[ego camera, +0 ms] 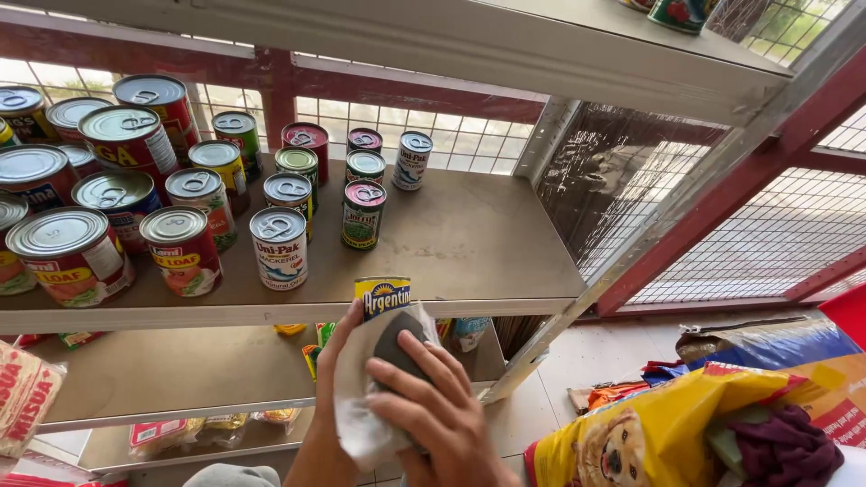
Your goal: The person cleans and organizes canned goods by picking up each can, wiping it with a cloth, then placing it on a store shelf. The cans are held in one hand while being wiped with the cloth in the other.
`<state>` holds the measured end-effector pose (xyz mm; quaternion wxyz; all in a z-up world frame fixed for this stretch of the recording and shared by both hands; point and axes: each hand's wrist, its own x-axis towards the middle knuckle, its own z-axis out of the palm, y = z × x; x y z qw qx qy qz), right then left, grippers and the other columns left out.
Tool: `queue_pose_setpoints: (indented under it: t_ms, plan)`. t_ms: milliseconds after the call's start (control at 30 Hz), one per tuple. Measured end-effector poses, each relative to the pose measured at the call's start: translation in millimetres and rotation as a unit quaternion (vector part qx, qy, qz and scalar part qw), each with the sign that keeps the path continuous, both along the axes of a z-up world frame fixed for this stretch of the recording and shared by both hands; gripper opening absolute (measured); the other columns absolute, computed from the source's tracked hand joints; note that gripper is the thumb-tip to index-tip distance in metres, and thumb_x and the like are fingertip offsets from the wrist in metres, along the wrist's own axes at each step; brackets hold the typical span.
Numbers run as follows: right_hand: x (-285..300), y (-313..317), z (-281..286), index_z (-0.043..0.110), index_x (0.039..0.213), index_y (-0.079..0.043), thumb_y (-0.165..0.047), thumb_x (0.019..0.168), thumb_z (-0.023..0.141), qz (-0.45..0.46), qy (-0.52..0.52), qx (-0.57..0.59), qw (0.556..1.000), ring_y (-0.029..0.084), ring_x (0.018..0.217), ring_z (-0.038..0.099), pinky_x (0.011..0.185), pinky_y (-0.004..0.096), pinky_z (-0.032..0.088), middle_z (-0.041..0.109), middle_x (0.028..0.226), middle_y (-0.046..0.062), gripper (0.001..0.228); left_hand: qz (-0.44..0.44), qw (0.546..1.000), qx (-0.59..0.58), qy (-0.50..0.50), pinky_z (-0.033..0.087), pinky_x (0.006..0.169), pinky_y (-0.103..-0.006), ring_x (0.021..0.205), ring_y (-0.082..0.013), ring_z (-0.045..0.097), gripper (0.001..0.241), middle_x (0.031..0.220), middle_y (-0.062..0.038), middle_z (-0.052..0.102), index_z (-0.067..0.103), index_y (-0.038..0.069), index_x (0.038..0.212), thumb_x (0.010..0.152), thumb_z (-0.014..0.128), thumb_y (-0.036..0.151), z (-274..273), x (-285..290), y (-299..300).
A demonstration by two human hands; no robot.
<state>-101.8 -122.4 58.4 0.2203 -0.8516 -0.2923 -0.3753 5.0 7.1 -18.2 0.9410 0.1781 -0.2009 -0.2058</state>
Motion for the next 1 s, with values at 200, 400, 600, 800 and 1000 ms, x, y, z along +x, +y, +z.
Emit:
queue_pose_setpoints:
  t_ms: [200, 400, 600, 800, 1000]
  plan:
    - [9.6, -11.9, 38.6, 0.064, 0.133, -0.005, -0.008, 0.091, 0.055, 0.012, 0.031, 0.132, 0.991, 0.038, 0.154, 0.057, 0.131, 0.052, 0.046, 0.061, 0.155, 0.014, 0.043, -0.045, 0.986, -0.021, 0.157, 0.053, 0.103, -0.0433, 0.117, -0.0259, 0.066, 0.053, 0.131, -0.014, 0.064, 0.056, 0.003, 0.139, 0.105, 0.050, 0.044, 16.0, -13.1, -23.1]
    - [5.5, 6.5, 13.2, 0.062, 0.136, -0.003, -0.008, 0.083, 0.064, -0.003, 0.073, 0.059, 0.996, 0.053, 0.155, 0.035, 0.125, 0.056, 0.033, 0.045, 0.161, 0.026, 0.053, -0.001, 0.981, -0.040, 0.189, 0.057, 0.094, -0.0428, 0.109, -0.0256, 0.071, 0.059, 0.127, -0.012, 0.069, 0.058, 0.010, 0.136, 0.091, 0.047, 0.047, 5.3, -14.9, -15.8]
    - [-5.6, -11.2, -9.6, 0.064, 0.131, -0.012, -0.007, 0.085, 0.063, 0.040, 0.041, 0.078, 0.995, 0.050, 0.152, 0.045, 0.126, 0.058, 0.038, 0.052, 0.158, 0.020, 0.046, -0.043, 0.983, -0.012, 0.177, 0.058, 0.091, -0.0407, 0.103, -0.0263, 0.070, 0.052, 0.117, -0.015, 0.072, 0.061, 0.003, 0.131, 0.105, 0.052, 0.046, 22.1, -10.4, -7.5]
    - [7.4, -3.9, 35.5, 0.055, 0.138, -0.008, -0.006, 0.096, 0.057, -0.033, -0.044, 0.119, 0.991, 0.048, 0.153, 0.047, 0.128, 0.057, 0.040, 0.046, 0.160, 0.022, 0.042, -0.002, 0.981, 0.028, 0.192, 0.056, 0.095, -0.0402, 0.107, -0.0223, 0.071, 0.048, 0.117, -0.010, 0.074, 0.061, 0.007, 0.130, 0.099, 0.048, 0.041, 34.8, -26.4, -34.0]
    - [-3.9, 14.4, 7.7, 0.064, 0.129, -0.009, -0.009, 0.078, 0.063, -0.069, 0.033, 0.012, 0.997, 0.055, 0.146, 0.040, 0.118, 0.061, 0.034, 0.054, 0.152, 0.017, 0.051, -0.053, 0.971, -0.057, 0.225, 0.061, 0.083, -0.0364, 0.097, -0.0232, 0.073, 0.051, 0.112, -0.010, 0.075, 0.065, 0.007, 0.125, 0.099, 0.047, 0.046, 11.4, -6.8, -31.1]
